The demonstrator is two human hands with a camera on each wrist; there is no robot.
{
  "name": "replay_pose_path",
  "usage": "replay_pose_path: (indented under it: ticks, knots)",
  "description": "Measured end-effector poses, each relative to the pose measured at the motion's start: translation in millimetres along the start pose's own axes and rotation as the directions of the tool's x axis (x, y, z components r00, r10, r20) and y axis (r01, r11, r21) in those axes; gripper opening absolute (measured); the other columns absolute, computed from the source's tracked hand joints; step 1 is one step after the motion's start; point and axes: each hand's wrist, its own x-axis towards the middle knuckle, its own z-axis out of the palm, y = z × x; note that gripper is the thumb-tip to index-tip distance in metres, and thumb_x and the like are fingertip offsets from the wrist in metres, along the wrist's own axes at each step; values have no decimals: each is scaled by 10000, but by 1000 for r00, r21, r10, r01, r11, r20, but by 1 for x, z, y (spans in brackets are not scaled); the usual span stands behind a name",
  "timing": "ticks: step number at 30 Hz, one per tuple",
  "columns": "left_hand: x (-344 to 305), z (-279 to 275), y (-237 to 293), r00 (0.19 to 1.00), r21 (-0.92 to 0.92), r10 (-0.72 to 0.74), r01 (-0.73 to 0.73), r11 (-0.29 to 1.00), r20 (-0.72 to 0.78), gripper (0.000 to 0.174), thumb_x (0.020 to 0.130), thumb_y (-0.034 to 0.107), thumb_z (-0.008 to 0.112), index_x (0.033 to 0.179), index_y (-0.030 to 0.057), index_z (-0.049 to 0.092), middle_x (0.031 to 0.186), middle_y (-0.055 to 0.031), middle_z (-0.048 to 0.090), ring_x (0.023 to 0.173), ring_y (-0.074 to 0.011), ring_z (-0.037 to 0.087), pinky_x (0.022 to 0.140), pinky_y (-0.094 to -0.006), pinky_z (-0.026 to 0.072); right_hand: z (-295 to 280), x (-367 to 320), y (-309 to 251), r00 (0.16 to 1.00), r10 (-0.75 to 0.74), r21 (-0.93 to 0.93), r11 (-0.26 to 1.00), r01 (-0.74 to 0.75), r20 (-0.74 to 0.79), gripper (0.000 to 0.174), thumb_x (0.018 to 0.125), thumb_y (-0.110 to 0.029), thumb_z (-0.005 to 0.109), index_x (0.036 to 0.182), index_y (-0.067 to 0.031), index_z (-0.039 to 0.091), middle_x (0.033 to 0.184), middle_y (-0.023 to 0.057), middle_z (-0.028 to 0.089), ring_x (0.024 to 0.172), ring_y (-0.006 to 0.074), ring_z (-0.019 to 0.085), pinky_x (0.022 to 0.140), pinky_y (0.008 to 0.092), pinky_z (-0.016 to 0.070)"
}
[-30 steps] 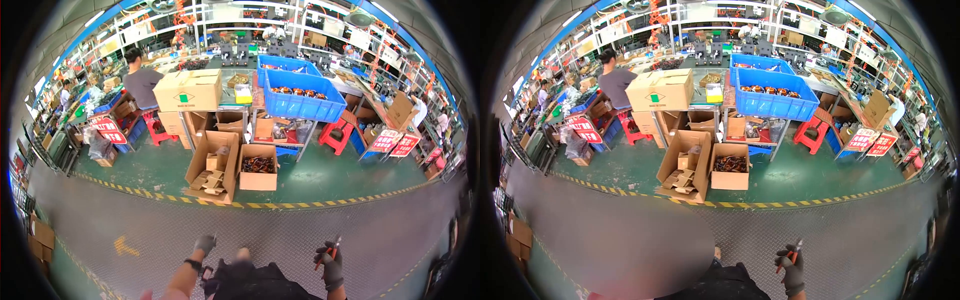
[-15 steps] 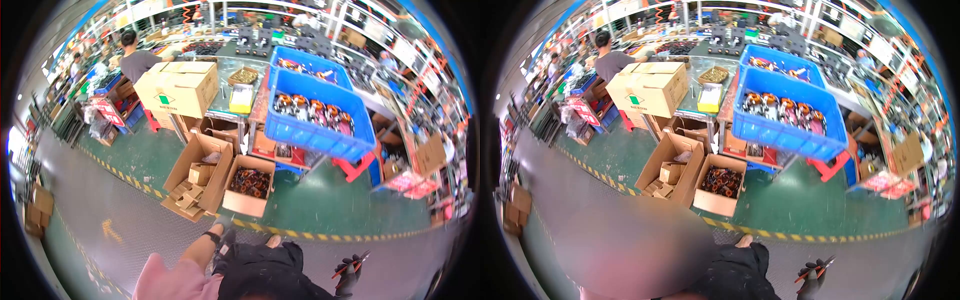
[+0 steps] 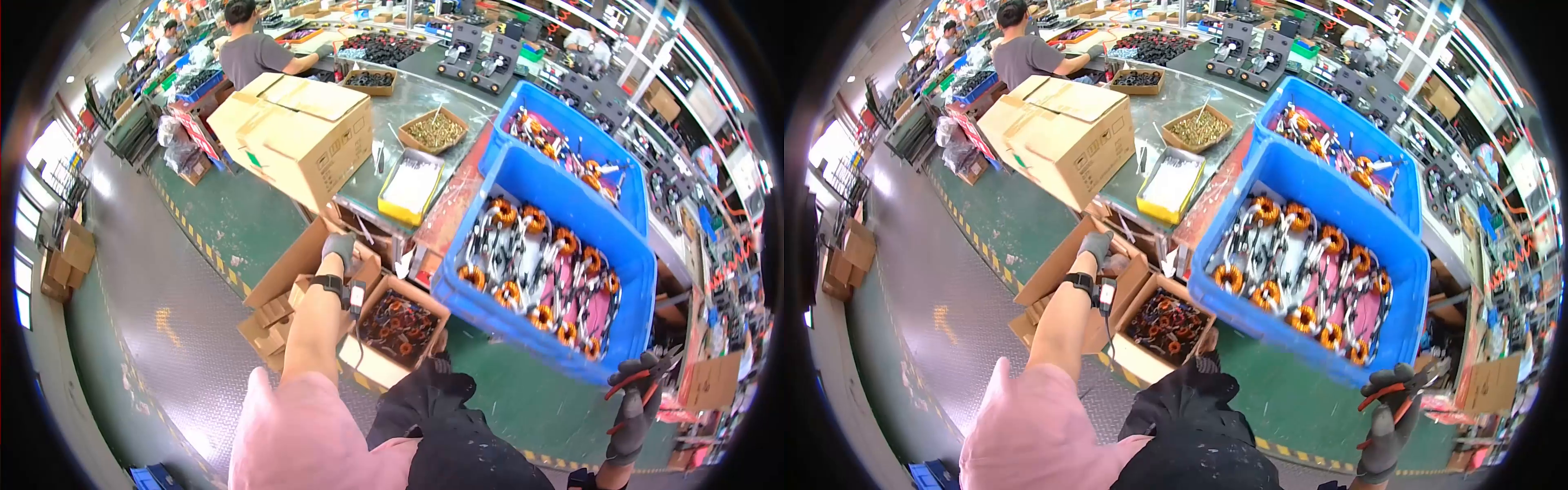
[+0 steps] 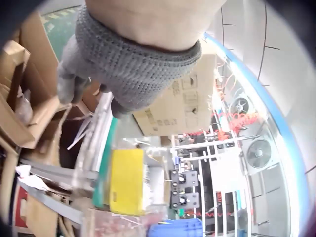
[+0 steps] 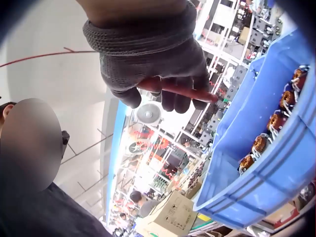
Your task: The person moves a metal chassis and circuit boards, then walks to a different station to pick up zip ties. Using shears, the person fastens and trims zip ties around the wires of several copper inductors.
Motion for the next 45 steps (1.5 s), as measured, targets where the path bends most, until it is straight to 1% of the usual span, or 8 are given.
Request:
replay_pose_path:
  ticks: [2,7,13,19,26,31,37,45]
  knots:
    - [-41,0,75,880,170,120,-45,984,-459,291,826,289,557,1015,101,674,1097,-165,626,976,-299,623,827,-404,496,24,55,-6,996,-25,-154,987,38,91,634,762,-185,588,1322,27,383,1079,135,563,944,217,558,841,369,454]
    - [-21,40,174,746,342,654,-587,734,-124,251,822,265,538,1026,186,663,1137,-94,601,987,-304,602,868,-382,480,136,224,-12,695,-233,-486,565,666,680,517,630,-34,678,1128,-40,539,1006,138,585,929,300,570,832,396,437]
    - [37,83,222,941,554,302,-334,762,153,448,816,406,573,1185,150,579,1254,-124,553,1106,-326,557,929,-392,451,288,341,61,127,149,-159,226,961,981,481,679,-341,746,1092,-164,575,1009,58,577,1030,247,533,930,388,364]
    - [30,69,229,950,339,281,-310,888,134,282,798,346,604,1007,177,690,1147,-98,626,1004,-307,608,863,-391,476,353,396,114,18,476,-73,97,993,879,470,727,-428,704,1118,-186,613,1087,60,590,1096,227,523,949,412,350]
    - [2,51,249,824,375,542,-456,807,-165,241,798,311,647,973,152,691,974,-109,661,909,-280,627,828,-384,474,376,438,167,304,547,-166,-288,943,780,561,722,-450,711,1208,-209,565,1152,68,584,1149,229,502,940,438,358]
    - [-47,34,305,797,255,603,-581,773,-11,237,837,251,621,1028,114,643,921,-134,666,880,-304,634,780,-387,480,329,437,106,609,-91,-439,612,659,788,303,802,-267,633,1079,-144,627,1084,138,609,1016,279,586,860,412,446]
    - [-152,65,376,481,280,855,-862,422,194,201,856,161,560,1023,52,584,889,-203,631,861,-372,617,739,-420,487,222,421,55,550,-429,-474,278,835,717,123,789,-206,616,886,-131,608,764,103,643,744,270,649,656,403,506]
    - [-211,197,357,346,104,787,-934,343,510,192,873,170,552,1023,51,536,956,-209,604,920,-389,577,784,-431,456,13,337,123,891,74,-815,443,374,449,111,860,-181,558,896,-77,556,718,108,645,669,280,647,587,401,498]
